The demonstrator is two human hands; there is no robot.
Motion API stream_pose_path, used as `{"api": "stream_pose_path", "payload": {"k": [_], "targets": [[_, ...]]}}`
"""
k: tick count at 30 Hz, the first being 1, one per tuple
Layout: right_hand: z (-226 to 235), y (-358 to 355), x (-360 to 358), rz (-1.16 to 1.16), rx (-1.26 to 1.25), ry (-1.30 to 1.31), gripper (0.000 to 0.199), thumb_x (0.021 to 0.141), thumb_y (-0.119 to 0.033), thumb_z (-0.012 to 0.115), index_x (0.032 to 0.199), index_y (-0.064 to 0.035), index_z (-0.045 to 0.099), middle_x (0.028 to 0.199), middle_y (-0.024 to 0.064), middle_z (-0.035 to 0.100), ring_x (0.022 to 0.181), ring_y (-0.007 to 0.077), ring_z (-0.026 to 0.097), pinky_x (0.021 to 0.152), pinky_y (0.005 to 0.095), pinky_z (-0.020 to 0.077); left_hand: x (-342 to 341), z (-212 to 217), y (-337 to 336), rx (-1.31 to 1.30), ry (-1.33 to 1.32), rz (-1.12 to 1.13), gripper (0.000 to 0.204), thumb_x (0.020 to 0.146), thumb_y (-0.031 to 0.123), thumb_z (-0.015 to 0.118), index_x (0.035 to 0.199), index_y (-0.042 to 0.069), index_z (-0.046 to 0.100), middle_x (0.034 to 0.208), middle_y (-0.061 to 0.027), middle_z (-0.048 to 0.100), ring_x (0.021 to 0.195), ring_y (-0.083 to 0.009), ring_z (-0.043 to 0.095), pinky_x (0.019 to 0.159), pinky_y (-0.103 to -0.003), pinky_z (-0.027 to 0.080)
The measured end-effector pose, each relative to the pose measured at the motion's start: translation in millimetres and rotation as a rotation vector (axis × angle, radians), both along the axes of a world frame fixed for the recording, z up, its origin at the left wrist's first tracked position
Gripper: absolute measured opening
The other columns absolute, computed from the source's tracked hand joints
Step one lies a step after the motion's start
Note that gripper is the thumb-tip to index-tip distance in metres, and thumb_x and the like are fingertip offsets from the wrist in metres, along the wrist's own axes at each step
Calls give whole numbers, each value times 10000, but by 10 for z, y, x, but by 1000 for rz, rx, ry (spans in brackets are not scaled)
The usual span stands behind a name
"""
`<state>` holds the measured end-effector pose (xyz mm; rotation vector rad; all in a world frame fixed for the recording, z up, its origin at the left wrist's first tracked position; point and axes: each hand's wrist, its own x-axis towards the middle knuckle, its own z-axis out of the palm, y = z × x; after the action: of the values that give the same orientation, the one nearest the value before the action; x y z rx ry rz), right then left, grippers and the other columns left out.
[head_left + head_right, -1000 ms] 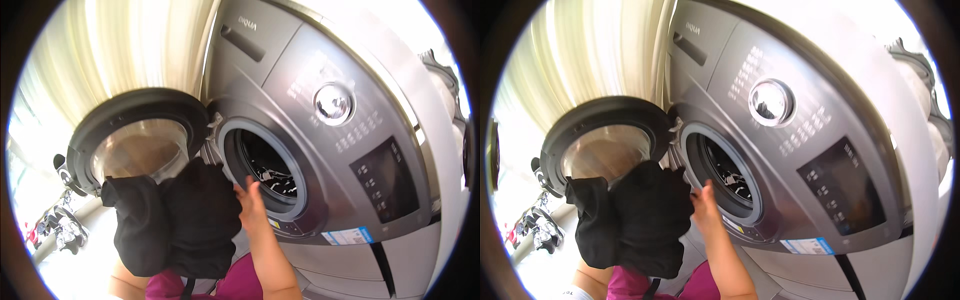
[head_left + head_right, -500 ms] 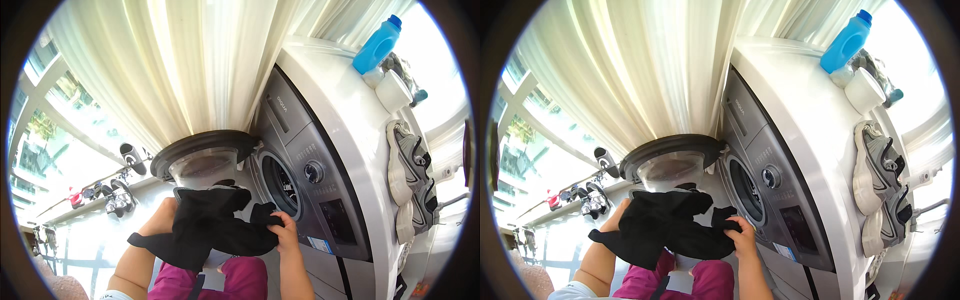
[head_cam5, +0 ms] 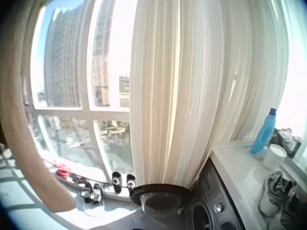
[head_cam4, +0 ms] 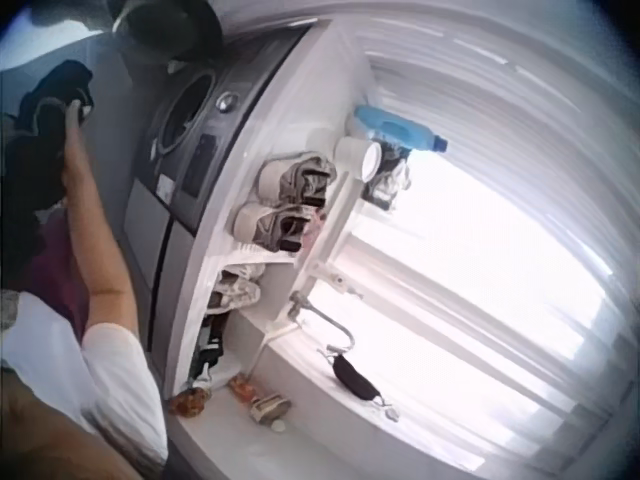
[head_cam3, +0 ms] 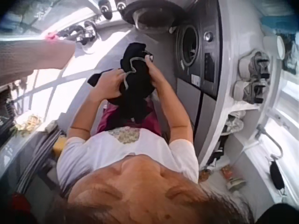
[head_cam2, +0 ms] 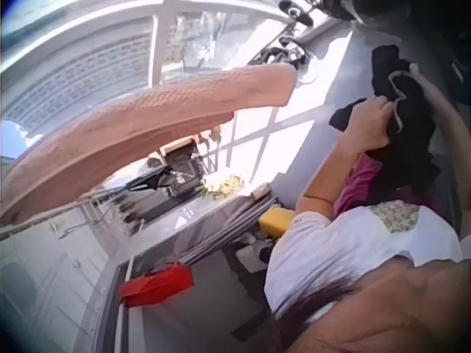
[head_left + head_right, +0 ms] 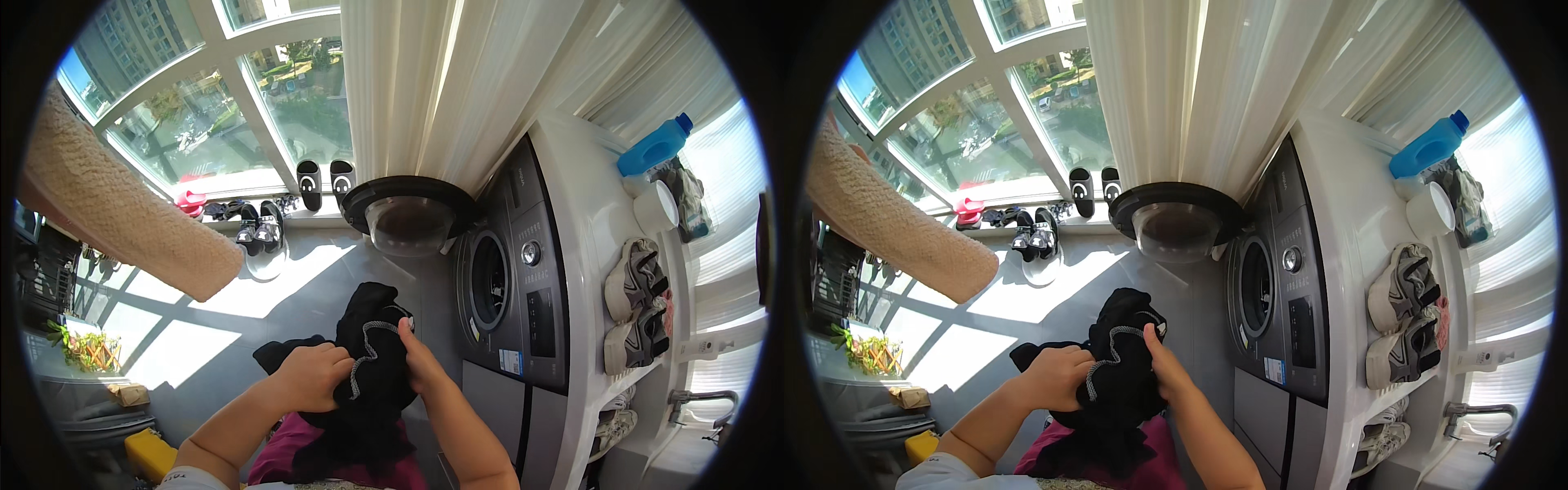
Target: The person removes pieces of clothing from a washing machine and hangs them on hangers on a drying rack.
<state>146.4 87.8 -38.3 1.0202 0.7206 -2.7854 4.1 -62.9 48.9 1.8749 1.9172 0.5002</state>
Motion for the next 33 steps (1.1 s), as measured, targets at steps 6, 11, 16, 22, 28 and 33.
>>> {"api": "stream_pose_path", "payload": {"k": [6,11,16,22,28,33], "targets": [[549,-662,-47,89,684,-10,357,905,-284,558,977,61,614,880,94,634,804,133,595,692,260,484,101,506,-1165,-88,-72,336,644,521,419,809,1002,53,588,876,-90,575,839,-293,595,703,-377,493],[1457,-1549,-388,75,952,333,170,876,-90,561,987,1,652,847,27,644,769,94,576,697,233,463,-6,880,-2265,-96,-210,645,894,404,465,872,1123,42,552,1011,-99,609,956,-286,606,845,-361,470],[2101,-2420,-642,148,650,386,174,845,-55,589,1001,-3,644,864,29,649,777,101,596,691,237,479,-130,876,-3460,458,-1103,932,764,602,401,836,1174,21,502,1014,-44,581,934,-146,573,815,-272,474],[2596,-3189,-917,162,398,559,180,817,-22,597,988,23,631,874,73,653,759,150,628,689,257,510,-152,1072,-4378,778,-1206,1324,271,841,70,610,1097,46,525,828,-4,527,684,-83,525,587,-204,445],[3007,-3545,-921,330,388,638,191,797,4,592,984,29,625,897,102,656,776,183,639,711,290,520,-17,524,-4777,538,-940,1882,632,836,486,605,1273,63,432,1019,-95,604,855,-204,591,788,-368,476],[3225,-3550,-1086,408,360,838,329,726,-102,572,1005,73,583,907,196,641,805,284,663,725,367,567,333,195,-4508,555,-2045,934,707,864,578,464,1323,47,391,1251,-134,517,1134,-281,503,959,-471,383]]}}
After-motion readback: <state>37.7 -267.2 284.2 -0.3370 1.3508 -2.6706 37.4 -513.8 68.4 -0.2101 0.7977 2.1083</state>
